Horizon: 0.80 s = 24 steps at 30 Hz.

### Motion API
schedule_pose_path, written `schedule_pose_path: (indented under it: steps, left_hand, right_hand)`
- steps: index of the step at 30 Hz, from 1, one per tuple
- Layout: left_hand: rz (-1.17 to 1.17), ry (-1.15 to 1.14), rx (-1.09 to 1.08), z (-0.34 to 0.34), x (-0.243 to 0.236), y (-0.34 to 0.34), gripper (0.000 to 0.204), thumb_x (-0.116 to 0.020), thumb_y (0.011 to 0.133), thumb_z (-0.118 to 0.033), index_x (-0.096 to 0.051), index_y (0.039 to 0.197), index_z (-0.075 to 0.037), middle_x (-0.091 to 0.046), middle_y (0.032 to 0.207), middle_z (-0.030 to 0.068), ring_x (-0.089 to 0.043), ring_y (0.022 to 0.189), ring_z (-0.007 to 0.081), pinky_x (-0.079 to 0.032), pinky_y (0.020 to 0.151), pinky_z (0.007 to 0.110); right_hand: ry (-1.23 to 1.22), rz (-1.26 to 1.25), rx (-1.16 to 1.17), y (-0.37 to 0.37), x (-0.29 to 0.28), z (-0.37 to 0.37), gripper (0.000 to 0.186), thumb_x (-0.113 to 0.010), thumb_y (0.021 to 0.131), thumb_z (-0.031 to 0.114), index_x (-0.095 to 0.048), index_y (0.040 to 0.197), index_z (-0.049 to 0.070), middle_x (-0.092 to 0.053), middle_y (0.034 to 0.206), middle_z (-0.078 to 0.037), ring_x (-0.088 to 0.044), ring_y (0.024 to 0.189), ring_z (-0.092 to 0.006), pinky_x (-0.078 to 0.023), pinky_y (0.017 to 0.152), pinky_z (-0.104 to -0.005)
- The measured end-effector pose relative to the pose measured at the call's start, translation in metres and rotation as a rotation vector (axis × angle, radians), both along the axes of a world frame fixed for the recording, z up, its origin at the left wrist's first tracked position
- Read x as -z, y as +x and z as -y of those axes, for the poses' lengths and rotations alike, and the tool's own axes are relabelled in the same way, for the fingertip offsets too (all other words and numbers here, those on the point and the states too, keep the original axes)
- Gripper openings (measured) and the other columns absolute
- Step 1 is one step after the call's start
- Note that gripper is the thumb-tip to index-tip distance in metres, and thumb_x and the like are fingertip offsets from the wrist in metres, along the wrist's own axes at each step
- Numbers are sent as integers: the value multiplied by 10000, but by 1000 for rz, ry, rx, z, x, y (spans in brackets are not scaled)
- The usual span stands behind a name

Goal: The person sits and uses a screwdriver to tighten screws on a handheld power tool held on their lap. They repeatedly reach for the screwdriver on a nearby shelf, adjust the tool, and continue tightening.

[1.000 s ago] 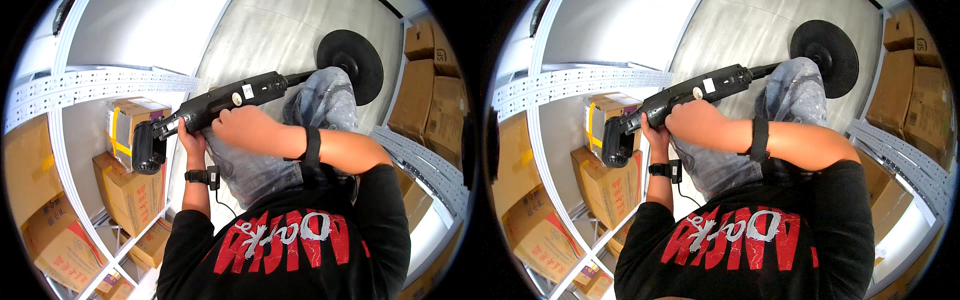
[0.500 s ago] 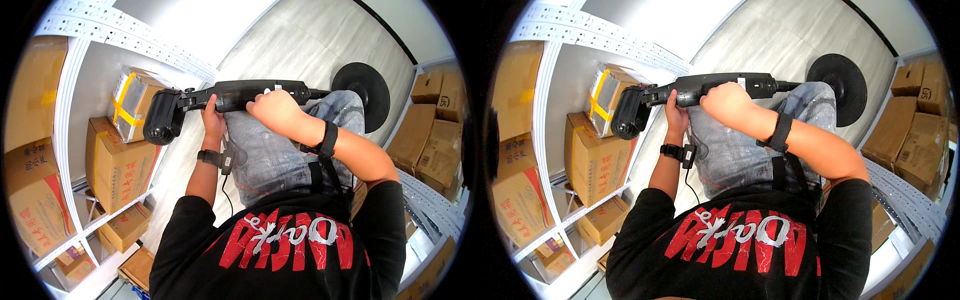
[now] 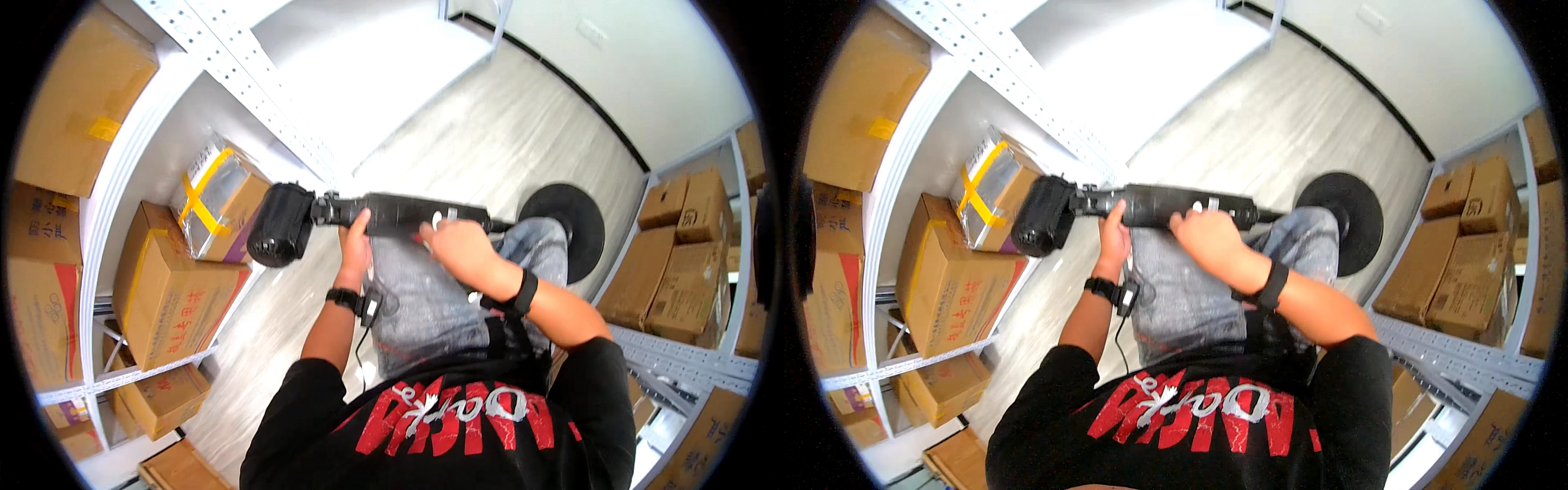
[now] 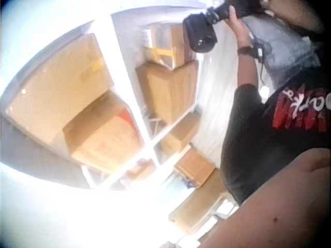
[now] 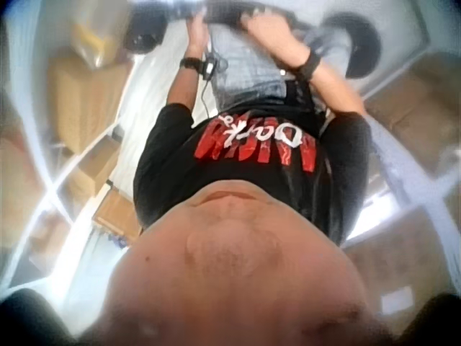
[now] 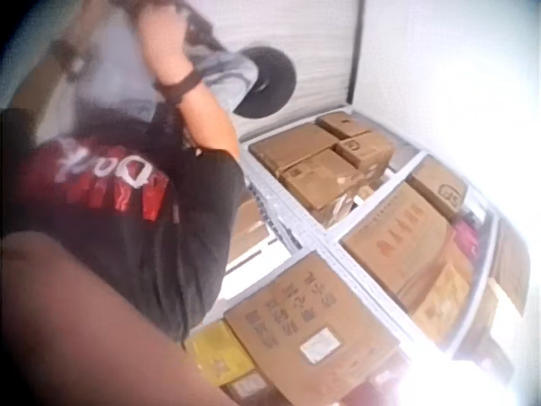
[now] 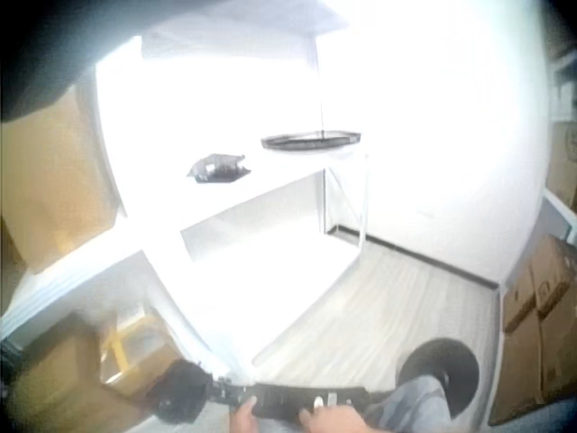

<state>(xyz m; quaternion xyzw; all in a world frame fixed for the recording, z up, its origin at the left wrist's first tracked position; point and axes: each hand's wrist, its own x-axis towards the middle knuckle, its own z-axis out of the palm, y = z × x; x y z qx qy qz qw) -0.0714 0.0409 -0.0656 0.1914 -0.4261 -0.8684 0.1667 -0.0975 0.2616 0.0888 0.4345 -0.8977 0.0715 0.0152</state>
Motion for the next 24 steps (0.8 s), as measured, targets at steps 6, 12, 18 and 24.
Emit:
schedule_pose_path:
  steps: [6, 12, 18, 24]
  left_hand:
    - [12, 13, -2, -2, -19, 6, 280, -642, 888, -91, -590, 1144, 11, -651, 1104, 96, -625, 1028, 204, -477, 931, 362]
    - [2, 68, -11, -3, -19, 4, 260, -670, 853, -43, -596, 1100, -7, -644, 1089, 87, -611, 1010, 186, -475, 905, 333]
    - [3, 67, -32, -4, -27, 4, 254, -686, 844, -49, -615, 1086, -10, -660, 1037, 66, -631, 951, 174, -494, 869, 323]
    - [-16, 58, -29, -6, -22, -2, 260, -715, 827, -73, -632, 1069, -28, -660, 1020, 38, -618, 940, 148, -479, 863, 299]
  right_hand:
    - [-83, -77, -104, 8, -2, -3, 102, -582, 818, 124, -644, 895, 96, -591, 686, -70, -642, 584, -234, -499, 486, -337]
    - [-121, 106, -3, -2, 5, -2, 107, -621, 857, 205, -633, 883, 101, -637, 729, -92, -649, 617, -282, -497, 507, -390]
    - [-41, 69, -102, -9, -13, -3, 146, -656, 841, 248, -617, 859, 109, -631, 728, -101, -648, 626, -279, -495, 518, -395]
    - [-205, 119, -149, -28, -90, -16, 136, -675, 814, 191, -630, 894, 92, -629, 754, -103, -634, 678, -321, -495, 575, -418]
